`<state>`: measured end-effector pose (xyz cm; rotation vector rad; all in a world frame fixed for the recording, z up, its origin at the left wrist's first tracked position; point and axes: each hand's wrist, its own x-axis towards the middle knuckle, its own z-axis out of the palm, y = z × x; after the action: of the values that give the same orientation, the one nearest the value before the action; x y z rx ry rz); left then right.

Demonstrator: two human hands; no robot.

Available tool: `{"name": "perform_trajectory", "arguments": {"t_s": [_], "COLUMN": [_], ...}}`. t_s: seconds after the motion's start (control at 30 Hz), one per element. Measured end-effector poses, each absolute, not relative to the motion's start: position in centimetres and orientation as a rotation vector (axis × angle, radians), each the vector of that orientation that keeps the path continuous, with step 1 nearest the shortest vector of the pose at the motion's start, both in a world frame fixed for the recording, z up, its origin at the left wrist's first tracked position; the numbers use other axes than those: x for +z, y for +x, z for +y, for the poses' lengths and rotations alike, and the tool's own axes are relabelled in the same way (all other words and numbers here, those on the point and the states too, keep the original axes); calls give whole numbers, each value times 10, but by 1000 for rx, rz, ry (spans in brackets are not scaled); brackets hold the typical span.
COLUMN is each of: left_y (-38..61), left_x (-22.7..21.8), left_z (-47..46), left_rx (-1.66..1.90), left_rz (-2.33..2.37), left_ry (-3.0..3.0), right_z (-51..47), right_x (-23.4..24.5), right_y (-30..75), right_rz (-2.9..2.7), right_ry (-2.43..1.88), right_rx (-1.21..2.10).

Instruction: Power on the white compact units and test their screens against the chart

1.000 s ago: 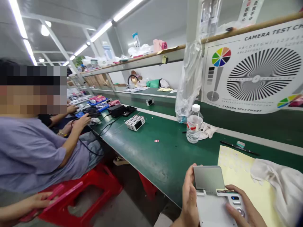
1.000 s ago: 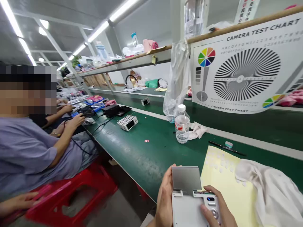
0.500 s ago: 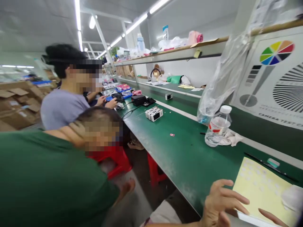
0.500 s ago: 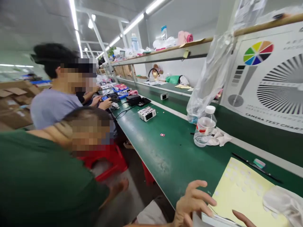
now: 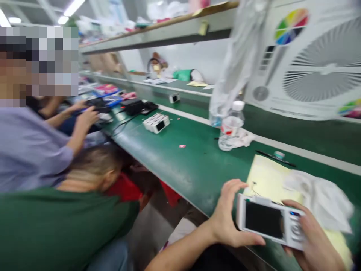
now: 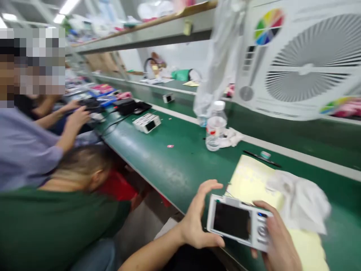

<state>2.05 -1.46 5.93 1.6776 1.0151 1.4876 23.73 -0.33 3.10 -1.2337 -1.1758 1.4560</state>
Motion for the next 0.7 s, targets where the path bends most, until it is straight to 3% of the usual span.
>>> {"name": "perform_trajectory", "arguments": {"t_s": [0.17,0.37,0.7], "left_y": [9,10,13], "left_x": [53,77,179], "left_z": [4,21,59], "left_rx": [1317,1353,1660], "left_rz": [995,899,400], "left_ry": [1941,2142,2628], "right_z": [-8,-12,-17], "right_x": [83,114,197], "right_y": [206,207,211], "right_rz": [-936,-944,-1064], "right_ry": [-1199,-1099,-804], "right_rx": [1352,1290,1011]}}
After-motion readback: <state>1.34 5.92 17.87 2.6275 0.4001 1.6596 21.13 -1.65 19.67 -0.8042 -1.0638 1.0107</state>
